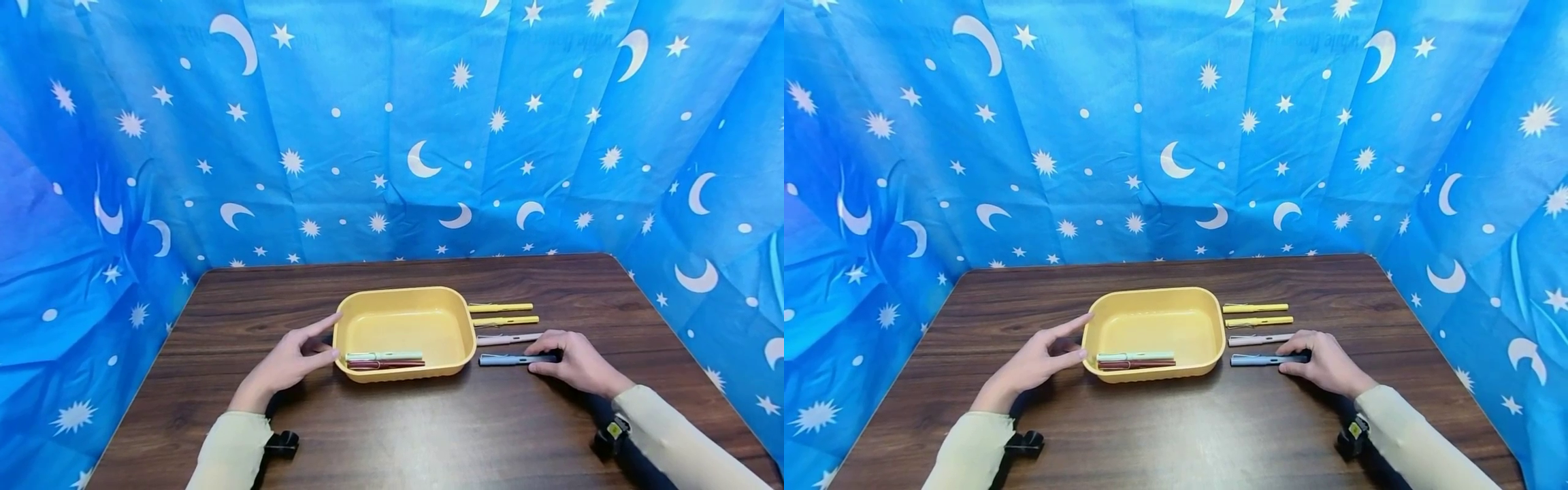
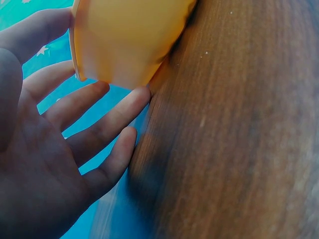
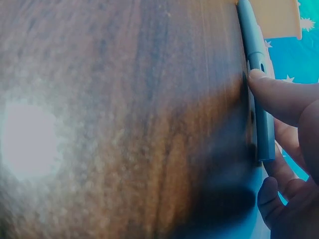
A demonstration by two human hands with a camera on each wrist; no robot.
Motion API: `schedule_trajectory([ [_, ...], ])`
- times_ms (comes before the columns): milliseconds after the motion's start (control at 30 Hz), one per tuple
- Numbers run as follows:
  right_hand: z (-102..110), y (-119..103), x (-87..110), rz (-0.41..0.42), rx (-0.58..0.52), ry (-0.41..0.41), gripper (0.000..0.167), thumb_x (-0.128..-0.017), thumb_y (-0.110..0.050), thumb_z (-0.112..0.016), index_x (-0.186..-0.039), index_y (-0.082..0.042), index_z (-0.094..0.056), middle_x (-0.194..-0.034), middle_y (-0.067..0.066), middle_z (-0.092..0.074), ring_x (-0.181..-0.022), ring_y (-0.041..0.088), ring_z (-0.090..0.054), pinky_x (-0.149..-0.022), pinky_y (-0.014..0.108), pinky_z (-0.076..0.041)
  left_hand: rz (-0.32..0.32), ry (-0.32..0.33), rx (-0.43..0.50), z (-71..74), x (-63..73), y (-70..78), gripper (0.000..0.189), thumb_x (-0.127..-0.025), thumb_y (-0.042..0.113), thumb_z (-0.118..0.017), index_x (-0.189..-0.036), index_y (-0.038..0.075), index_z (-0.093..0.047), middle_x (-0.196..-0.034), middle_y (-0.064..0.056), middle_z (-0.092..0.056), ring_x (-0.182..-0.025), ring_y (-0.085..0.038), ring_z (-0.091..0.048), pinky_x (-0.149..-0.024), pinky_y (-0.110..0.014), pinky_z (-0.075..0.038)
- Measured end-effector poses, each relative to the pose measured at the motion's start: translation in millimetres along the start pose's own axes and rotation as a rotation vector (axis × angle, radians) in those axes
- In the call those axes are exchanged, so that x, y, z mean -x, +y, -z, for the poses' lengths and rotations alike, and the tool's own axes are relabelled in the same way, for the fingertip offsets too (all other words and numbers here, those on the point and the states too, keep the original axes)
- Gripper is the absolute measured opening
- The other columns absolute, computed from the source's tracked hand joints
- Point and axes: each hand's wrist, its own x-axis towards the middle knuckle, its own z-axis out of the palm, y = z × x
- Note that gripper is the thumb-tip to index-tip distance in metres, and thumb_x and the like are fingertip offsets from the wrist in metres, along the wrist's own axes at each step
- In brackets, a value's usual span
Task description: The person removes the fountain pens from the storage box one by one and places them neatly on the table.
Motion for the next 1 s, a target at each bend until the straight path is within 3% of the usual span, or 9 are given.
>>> schedule_trajectory([
  [667, -3.2, -0.2, -1.2, 0.017, 0.002, 0.008, 0.014, -0.093, -0.023, -0.082, -0.106, -0.028, -0.082, -0.104, -0.017, -0.073, -0.099, 0.006, -0.068, -0.084, 0.032, -0.057, 0.002, -0.002, -0.005, -1.2, 0.4, 1.9, 0.07, -0.101, 0.031, -0.074, -0.162, 0.017, -0.044, -0.157, -0.013, -0.053, -0.107, -0.019, -0.071, -0.087, -0.028, -0.057],
  [1000, 2.3, -1.9, -0.5, -0.023, 0.017, 0.03, 0.019, -0.092, -0.029, -0.084, -0.11, -0.025, -0.081, -0.106, -0.014, -0.074, -0.096, 0.008, -0.067, -0.081, 0.031, -0.055, 0.006, 0.005, -0.016, -0.2, 0.1, 2.3, 0.069, -0.1, 0.032, -0.074, -0.162, 0.019, -0.044, -0.157, -0.012, -0.054, -0.108, -0.019, -0.071, -0.088, -0.028, -0.057],
])
